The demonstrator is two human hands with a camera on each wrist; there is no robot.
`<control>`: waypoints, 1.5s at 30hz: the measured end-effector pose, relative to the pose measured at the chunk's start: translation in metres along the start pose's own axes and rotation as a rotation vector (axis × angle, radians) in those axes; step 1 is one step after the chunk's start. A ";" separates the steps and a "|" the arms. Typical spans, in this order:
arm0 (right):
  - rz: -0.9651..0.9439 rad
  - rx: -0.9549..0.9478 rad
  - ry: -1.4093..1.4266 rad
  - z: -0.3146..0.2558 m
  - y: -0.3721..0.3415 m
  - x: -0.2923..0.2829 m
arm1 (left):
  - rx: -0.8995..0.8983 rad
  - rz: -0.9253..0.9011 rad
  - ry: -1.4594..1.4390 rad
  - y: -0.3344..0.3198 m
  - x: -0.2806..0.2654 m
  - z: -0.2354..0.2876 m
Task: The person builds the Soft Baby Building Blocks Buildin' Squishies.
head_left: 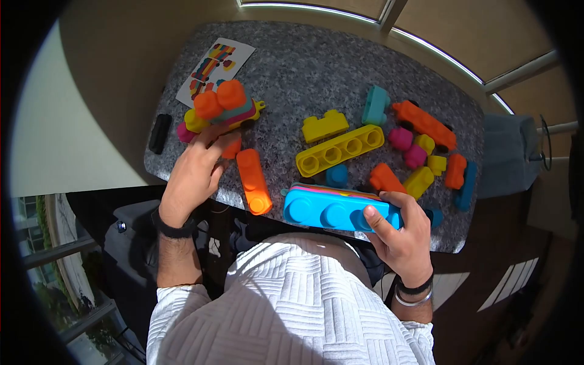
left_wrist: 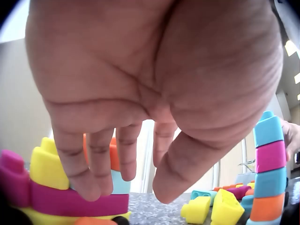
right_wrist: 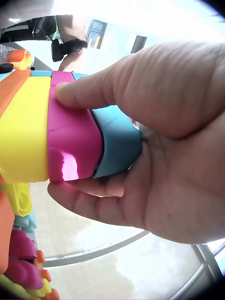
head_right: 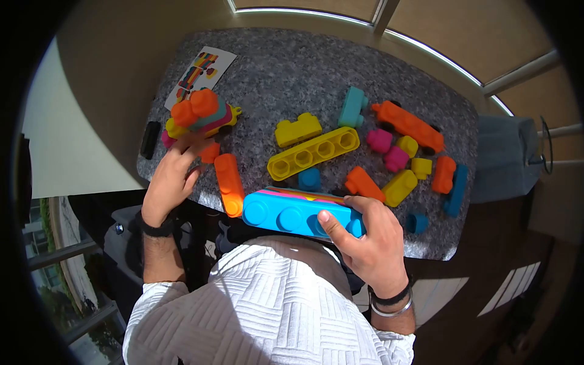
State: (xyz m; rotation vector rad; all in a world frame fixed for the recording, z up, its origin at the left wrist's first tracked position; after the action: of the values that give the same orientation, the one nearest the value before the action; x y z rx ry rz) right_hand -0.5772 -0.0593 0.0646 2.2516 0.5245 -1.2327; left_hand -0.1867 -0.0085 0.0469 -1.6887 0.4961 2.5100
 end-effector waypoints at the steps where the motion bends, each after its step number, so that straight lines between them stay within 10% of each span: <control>1: -0.001 0.001 0.006 -0.001 0.000 0.000 | -0.042 -0.110 0.017 -0.004 0.008 -0.008; 11: 0.001 0.023 0.038 -0.002 -0.001 0.002 | -0.162 -0.113 -0.036 0.000 0.010 -0.010; 16: 0.006 0.021 0.040 -0.002 -0.002 0.003 | 0.174 0.222 -0.451 0.004 -0.020 0.043; 22: 0.003 0.020 0.052 -0.001 -0.004 0.005 | 0.433 -0.062 -0.445 0.028 -0.030 0.091; 37: -0.022 0.047 0.115 -0.001 -0.003 0.005 | 0.383 -0.220 -0.360 0.049 -0.017 0.100; 45: 0.001 0.057 0.376 0.027 -0.013 0.024 | 0.429 -0.015 -0.558 0.039 0.015 0.091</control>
State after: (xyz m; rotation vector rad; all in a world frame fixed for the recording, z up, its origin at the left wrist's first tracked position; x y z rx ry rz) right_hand -0.5897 -0.0626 0.0284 2.5460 0.6314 -0.8314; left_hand -0.2827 -0.0194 0.0731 -0.8000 0.8638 2.4698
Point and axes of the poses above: each hand's wrist, its own y-axis towards the middle knuckle, its own x-axis out of the palm, z = x × y, the point moved 2 cm from there along y, towards the middle knuckle, and after that the axes turned 13 degrees about x, right-handed, at the moved point
